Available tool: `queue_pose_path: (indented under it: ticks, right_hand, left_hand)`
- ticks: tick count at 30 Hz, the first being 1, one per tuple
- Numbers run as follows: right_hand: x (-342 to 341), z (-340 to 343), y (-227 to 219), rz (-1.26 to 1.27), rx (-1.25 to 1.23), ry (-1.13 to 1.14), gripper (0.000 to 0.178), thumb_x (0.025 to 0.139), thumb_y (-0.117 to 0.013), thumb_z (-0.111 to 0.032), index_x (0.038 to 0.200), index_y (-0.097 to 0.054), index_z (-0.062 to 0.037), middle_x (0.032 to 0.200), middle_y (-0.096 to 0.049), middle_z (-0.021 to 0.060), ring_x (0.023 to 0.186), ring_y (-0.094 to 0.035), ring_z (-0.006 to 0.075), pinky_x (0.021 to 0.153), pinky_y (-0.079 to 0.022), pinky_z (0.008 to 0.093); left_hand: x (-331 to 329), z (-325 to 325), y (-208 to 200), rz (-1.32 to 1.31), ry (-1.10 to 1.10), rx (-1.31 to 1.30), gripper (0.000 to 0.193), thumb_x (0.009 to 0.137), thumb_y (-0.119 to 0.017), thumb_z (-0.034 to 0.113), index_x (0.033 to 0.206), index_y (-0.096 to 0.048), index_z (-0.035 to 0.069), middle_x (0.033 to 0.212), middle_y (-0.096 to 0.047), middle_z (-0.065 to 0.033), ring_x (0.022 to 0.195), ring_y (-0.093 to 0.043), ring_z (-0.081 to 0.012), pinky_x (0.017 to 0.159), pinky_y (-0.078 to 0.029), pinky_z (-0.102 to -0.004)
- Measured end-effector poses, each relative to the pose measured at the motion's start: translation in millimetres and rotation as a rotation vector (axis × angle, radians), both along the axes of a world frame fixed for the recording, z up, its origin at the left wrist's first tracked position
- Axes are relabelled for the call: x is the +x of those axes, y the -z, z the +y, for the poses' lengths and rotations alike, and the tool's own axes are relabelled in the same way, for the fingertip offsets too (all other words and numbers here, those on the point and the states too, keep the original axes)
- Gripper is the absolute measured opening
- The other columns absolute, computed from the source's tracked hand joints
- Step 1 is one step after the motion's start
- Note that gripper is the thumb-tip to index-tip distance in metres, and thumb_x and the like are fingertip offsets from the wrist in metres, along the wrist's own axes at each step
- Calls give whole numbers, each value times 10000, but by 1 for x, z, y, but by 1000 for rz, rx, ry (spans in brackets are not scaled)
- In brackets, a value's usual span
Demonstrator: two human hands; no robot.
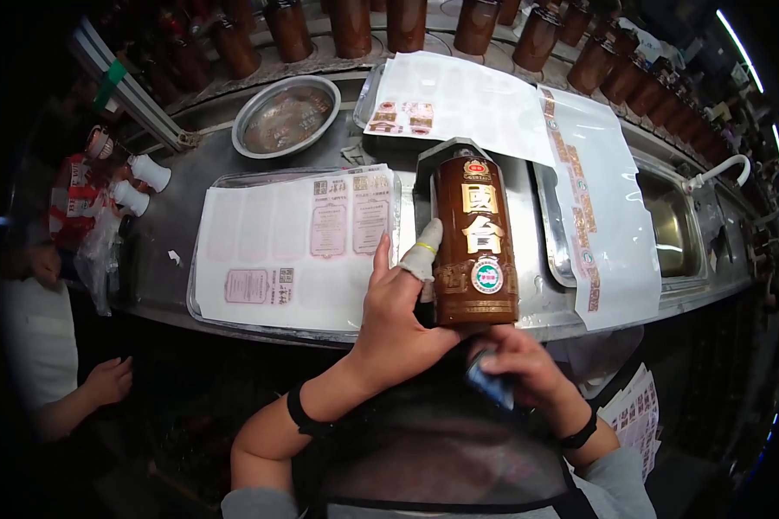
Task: Applying labels and security seals to glass liquor bottles at a manufacturing workstation.
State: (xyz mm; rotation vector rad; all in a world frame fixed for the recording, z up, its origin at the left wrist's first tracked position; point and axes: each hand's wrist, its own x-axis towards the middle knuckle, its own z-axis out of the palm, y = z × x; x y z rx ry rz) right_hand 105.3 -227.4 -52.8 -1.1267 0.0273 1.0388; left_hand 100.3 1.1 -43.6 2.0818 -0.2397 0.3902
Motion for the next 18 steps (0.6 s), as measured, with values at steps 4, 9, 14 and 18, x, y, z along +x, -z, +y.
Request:
queue_pose_path:
  ticks: [4,9,14,18]
  right_hand:
    - [13,32,7,-99,86,-716,312,934,-687,-202,1184,-634,-23,1083,-634,-22,1016,-544,57,912,-437,242]
    - [30,6,-28,-394,219,-491,350,817,-705,-81,1155,-689,8,1185,-681,91,1110,-604,161,998,-443,301]
    - [23,-27,-29,-444,-95,172,299,690,-679,-213,870,-623,19,731,-631,67,647,-601,133,608,-473,239]
    - [18,-16,-13,-605,-228,352,326,764,-608,-178,1029,-621,13,779,-548,15,689,-493,73,627,-383,208]
  left_hand:
    - [4,0,-20,-142,-69,238,833,565,-839,256,1285,-573,-69,1239,-604,-292,1186,-582,-407,1164,-208,-619]
    - [-4,-18,-23,-386,-151,465,537,764,-693,240,1165,-625,-110,1294,-495,-431,1336,-446,-484,1131,-217,-657]
    - [-20,-14,1,-89,-148,64,780,849,-719,416,1411,-451,-53,1469,-405,-330,1412,-333,-483,1184,-113,-579]
    - [-8,-19,16,171,-166,-96,825,889,-693,438,1477,-349,-27,1479,-425,-253,1416,-329,-451,1184,-93,-573]
